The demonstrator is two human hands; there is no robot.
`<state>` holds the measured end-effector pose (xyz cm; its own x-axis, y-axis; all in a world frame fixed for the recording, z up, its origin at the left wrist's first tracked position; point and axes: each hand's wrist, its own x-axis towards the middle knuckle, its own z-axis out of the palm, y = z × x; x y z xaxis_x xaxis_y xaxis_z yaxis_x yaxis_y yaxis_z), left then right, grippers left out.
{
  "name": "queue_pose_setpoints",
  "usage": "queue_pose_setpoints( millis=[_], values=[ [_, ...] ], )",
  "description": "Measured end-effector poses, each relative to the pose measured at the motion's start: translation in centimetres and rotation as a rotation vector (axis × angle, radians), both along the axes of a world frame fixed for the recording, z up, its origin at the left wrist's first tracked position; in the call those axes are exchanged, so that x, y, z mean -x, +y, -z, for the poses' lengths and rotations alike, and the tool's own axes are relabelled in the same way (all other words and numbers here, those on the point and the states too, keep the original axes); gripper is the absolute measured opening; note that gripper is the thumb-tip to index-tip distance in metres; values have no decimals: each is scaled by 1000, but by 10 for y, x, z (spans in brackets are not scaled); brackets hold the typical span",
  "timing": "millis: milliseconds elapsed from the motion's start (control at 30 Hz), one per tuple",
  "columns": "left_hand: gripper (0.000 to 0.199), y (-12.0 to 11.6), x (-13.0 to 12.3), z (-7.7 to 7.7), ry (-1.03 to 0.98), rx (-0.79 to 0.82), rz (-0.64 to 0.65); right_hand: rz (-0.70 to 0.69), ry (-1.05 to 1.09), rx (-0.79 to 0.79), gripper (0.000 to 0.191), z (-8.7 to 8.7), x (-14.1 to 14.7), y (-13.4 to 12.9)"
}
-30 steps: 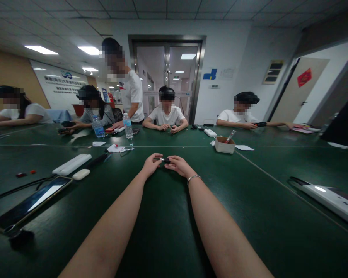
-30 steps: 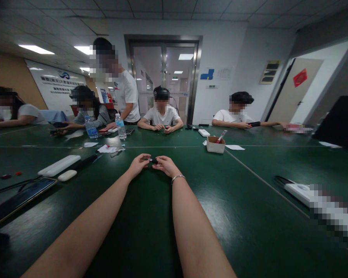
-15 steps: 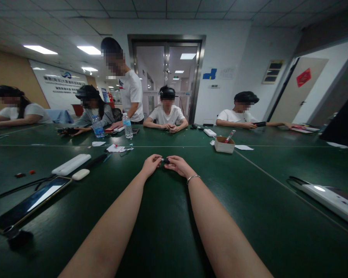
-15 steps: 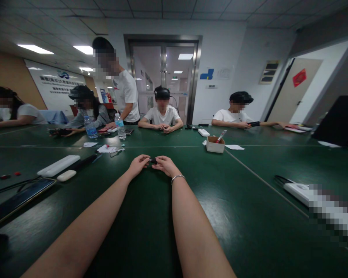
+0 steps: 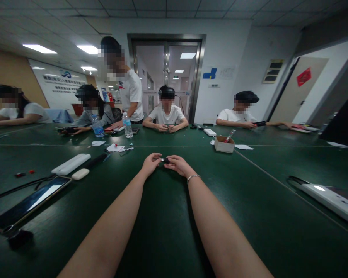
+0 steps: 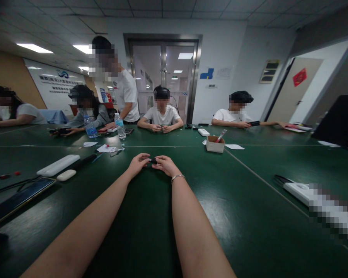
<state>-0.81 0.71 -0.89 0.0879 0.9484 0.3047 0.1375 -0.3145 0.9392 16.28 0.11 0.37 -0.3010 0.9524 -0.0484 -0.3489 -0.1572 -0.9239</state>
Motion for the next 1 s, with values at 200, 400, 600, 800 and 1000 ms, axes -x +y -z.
queue_pose_setpoints(
  millis=[200, 400, 600, 800, 1000],
  values=[
    [27, 3, 1, 2, 35, 15, -3, 18, 8, 18, 11, -2, 0, -2],
    [28, 3, 0, 3, 54, 36, -14, 16, 11, 15, 11, -3, 0, -3],
    [35, 0, 0, 1, 16, -6, -32, 21, 18, 6, 10, -1, 0, -1],
    [32, 1, 0, 1, 21, -28, -13, 9, 22, 1, 10, -2, 1, -2],
    [34, 5, 3, 5, 34, -19, 1, 5, 14, 16, 12, -1, 0, -1]
  ],
)
